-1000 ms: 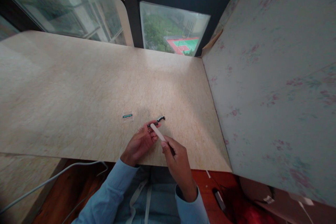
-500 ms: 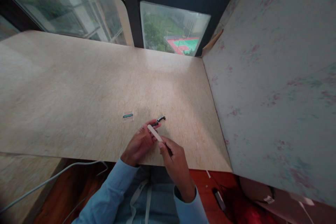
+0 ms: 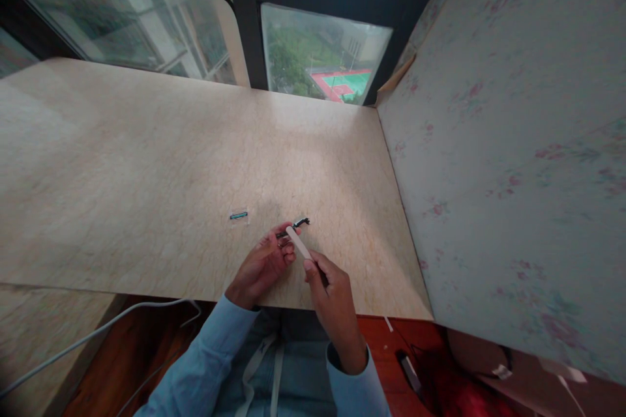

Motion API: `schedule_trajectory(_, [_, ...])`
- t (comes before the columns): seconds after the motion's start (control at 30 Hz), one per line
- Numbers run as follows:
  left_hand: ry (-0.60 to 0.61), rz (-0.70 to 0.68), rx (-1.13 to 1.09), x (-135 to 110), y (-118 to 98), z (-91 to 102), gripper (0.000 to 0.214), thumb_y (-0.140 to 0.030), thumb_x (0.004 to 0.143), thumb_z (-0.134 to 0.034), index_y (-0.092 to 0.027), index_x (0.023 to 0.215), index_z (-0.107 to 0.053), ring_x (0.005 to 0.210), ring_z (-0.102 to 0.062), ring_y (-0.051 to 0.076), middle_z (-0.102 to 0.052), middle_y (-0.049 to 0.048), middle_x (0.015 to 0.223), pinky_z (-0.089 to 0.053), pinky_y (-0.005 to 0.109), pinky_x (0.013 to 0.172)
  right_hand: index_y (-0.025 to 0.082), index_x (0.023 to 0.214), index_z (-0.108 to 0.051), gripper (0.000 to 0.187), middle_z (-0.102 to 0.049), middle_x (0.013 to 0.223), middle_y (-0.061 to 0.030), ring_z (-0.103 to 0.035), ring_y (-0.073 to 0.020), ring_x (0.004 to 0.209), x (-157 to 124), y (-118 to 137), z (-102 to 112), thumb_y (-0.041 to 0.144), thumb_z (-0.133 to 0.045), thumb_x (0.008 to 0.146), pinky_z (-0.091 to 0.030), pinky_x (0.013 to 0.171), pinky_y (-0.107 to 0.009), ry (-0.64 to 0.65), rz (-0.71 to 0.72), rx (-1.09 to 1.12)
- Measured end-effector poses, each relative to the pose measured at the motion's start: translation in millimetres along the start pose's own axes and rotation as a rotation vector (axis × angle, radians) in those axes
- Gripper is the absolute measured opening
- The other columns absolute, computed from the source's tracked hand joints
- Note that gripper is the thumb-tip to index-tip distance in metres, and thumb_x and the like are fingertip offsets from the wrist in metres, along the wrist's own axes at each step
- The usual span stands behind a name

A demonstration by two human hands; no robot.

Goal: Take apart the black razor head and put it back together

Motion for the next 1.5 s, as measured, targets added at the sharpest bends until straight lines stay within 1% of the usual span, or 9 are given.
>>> schedule_trajectory(0.1, [-0.011, 0.004, -0.008, 0.0, 0.3, 0.3, 0.036, -0.032, 0.077, -0.077, -0.014, 0.108, -0.069, 0.068, -0.06, 0.009, -0.07, 0.0096, 0.101, -0.051, 0.022, 0.064, 0.015, 0.111, -0.07, 0.038, -0.059, 0.067, -0.0002, -0.056, -0.014, 0.062, -0.4, -5.2, 6.8, 0.042, -0.048, 0.095, -0.044, 0.057, -0.022, -0.048, -0.028, 0.001])
schedule_trajectory(0.27, [0.019, -0.004, -0.01, 0.1, -0.2, -1.7, 0.035, -0.034, 0.078, -0.076, -0.014, 0.107, -0.07, 0.07, -0.06, 0.009, -0.069, 0.0105, 0.107, -0.051, 0.022, 0.065, 0.015, 0.111, -0.07, 0.039, -0.059, 0.068, -0.0001, -0.056, -0.0139, 0.063, -1.6, -5.5, 0.7, 0.043, -0.049, 0.094, -0.044, 0.058, -0.022, 0.021, 0.006, 0.026])
schedule_trajectory(0.47, [0.011, 0.001, 0.002, 0.7, -0.1, -0.3, 0.036, -0.033, 0.077, -0.077, -0.014, 0.107, -0.07, 0.068, -0.061, 0.009, -0.07, 0.0092, 0.099, -0.05, 0.022, 0.064, 0.015, 0.112, -0.07, 0.039, -0.061, 0.07, -0.0007, -0.057, -0.0141, 0.063, -2.7, -10.3, 7.6, 0.043, -0.049, 0.094, -0.044, 0.057, -0.022, -0.06, -0.032, 0.001])
schedule_trajectory(0.63, [0.03, -0.007, 0.005, -0.1, -0.5, -1.8, 0.035, -0.034, 0.08, -0.074, -0.014, 0.108, -0.069, 0.071, -0.061, 0.01, -0.069, 0.0114, 0.109, -0.05, 0.023, 0.066, 0.016, 0.111, -0.07, 0.039, -0.059, 0.067, -0.0003, -0.057, -0.0148, 0.063, -3.1, -3.8, 0.6, 0.043, -0.048, 0.095, -0.046, 0.058, -0.023, 0.016, 0.014, 0.015])
schedule_trajectory(0.8, [-0.009, 0.003, 0.021, -0.2, 0.6, 1.6, 0.035, -0.034, 0.081, -0.074, -0.014, 0.109, -0.068, 0.068, -0.061, 0.011, -0.07, 0.0109, 0.102, -0.05, 0.024, 0.066, 0.016, 0.112, -0.07, 0.038, -0.063, 0.072, -0.0018, -0.059, -0.0155, 0.065, -3.9, -7.2, 6.0, 0.042, -0.048, 0.095, -0.046, 0.059, -0.023, -0.043, -0.013, -0.02])
schedule_trajectory(0.97, [-0.003, -0.001, 0.021, 0.0, 1.0, 2.4, 0.035, -0.036, 0.082, -0.072, -0.014, 0.108, -0.069, 0.075, -0.062, 0.012, -0.068, 0.0124, 0.112, -0.05, 0.024, 0.069, 0.016, 0.111, -0.071, 0.038, -0.059, 0.066, -0.0003, -0.057, -0.0152, 0.063, -4.0, -3.8, -1.0, 0.042, -0.049, 0.095, -0.046, 0.059, -0.023, 0.025, 0.046, -0.02])
schedule_trajectory(1.13, [0.003, 0.014, 0.029, -0.1, 2.3, 2.5, 0.035, -0.034, 0.082, -0.073, -0.014, 0.11, -0.068, 0.069, -0.06, 0.009, -0.069, 0.0107, 0.106, -0.05, 0.023, 0.067, 0.016, 0.113, -0.07, 0.038, -0.061, 0.069, -0.0007, -0.057, -0.0146, 0.063, -4.0, -8.0, 3.9, 0.042, -0.049, 0.095, -0.045, 0.058, -0.023, -0.041, 0.014, -0.038])
schedule_trajectory(1.33, [-0.003, 0.027, 0.052, -0.3, 3.0, 1.5, 0.034, -0.034, 0.081, -0.074, -0.014, 0.108, -0.07, 0.072, -0.062, 0.011, -0.069, 0.0123, 0.11, -0.051, 0.024, 0.068, 0.017, 0.113, -0.071, 0.038, -0.058, 0.067, -0.0002, -0.057, -0.015, 0.063, -3.6, -2.1, -4.4, 0.042, -0.048, 0.095, -0.047, 0.061, -0.023, 0.032, 0.052, -0.022])
schedule_trajectory(1.5, [0.005, 0.028, 0.06, 0.0, 3.4, 0.6, 0.034, -0.033, 0.08, -0.074, -0.015, 0.109, -0.07, 0.069, -0.062, 0.01, -0.07, 0.0114, 0.107, -0.051, 0.023, 0.067, 0.017, 0.114, -0.07, 0.038, -0.061, 0.071, -0.0012, -0.058, -0.0154, 0.065, -3.6, -2.8, 1.4, 0.042, -0.048, 0.095, -0.047, 0.062, -0.023, -0.034, 0.027, -0.024])
Point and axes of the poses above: each hand's wrist, its own x-axis towards the middle knuckle, its own z-axis out of the back of the hand, y = z × x, the point moved 8 cm from there along x, towards the middle knuckle
